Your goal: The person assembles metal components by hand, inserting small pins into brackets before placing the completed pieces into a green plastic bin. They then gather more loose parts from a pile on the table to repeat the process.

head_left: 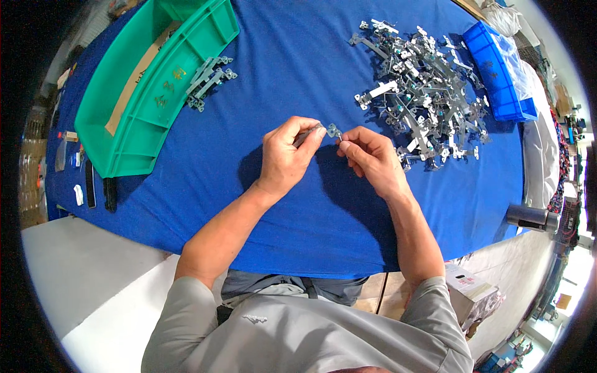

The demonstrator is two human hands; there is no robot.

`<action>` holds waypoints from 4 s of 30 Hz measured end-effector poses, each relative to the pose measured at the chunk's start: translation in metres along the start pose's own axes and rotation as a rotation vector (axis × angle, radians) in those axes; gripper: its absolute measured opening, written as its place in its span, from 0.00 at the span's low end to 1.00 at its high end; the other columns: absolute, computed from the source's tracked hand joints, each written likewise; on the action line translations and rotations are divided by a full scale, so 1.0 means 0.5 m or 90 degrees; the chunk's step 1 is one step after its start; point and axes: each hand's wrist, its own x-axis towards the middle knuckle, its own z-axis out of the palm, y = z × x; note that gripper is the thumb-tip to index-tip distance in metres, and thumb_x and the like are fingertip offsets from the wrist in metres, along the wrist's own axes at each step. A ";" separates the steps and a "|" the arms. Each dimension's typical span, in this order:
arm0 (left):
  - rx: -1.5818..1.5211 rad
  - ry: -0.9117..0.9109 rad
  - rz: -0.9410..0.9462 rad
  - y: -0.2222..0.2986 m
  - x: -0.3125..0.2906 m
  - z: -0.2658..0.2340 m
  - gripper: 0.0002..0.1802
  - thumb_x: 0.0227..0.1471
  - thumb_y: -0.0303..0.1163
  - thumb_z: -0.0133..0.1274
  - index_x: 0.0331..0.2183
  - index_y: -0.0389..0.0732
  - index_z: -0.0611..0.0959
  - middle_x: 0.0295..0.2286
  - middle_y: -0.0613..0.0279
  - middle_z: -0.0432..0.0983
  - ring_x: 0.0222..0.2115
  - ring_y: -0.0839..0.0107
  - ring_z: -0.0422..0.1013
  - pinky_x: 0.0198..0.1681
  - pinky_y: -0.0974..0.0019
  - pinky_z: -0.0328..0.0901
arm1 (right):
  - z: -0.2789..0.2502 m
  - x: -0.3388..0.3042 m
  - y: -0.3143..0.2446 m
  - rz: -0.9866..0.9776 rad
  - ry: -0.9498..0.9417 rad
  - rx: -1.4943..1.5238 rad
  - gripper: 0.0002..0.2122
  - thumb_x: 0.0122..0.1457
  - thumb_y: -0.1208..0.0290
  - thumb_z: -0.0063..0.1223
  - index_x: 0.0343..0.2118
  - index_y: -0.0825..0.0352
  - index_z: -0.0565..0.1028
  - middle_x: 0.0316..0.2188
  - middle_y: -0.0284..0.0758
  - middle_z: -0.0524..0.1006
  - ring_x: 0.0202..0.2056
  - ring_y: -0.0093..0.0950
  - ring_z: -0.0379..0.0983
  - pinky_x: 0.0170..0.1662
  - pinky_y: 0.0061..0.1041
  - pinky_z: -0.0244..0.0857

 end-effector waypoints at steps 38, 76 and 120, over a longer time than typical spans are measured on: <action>0.014 0.025 0.015 0.005 0.001 0.000 0.06 0.54 0.27 0.59 0.31 0.34 0.81 0.21 0.66 0.78 0.22 0.85 0.69 0.24 0.74 0.65 | 0.006 -0.003 -0.002 -0.019 0.002 -0.031 0.09 0.64 0.67 0.52 0.36 0.69 0.75 0.25 0.28 0.76 0.25 0.15 0.67 0.27 0.17 0.62; 0.037 0.027 0.025 0.002 0.004 0.005 0.05 0.54 0.26 0.59 0.31 0.34 0.81 0.21 0.65 0.78 0.23 0.84 0.70 0.25 0.74 0.66 | 0.008 -0.001 0.006 -0.043 0.034 -0.065 0.08 0.63 0.70 0.52 0.37 0.70 0.76 0.24 0.28 0.76 0.24 0.15 0.68 0.26 0.18 0.62; 0.203 -0.027 0.191 0.004 -0.001 0.005 0.05 0.52 0.26 0.60 0.32 0.35 0.82 0.23 0.63 0.78 0.23 0.81 0.71 0.26 0.72 0.66 | 0.014 0.005 0.020 -0.192 0.183 -0.058 0.05 0.63 0.73 0.52 0.36 0.69 0.75 0.26 0.28 0.73 0.22 0.15 0.63 0.25 0.17 0.60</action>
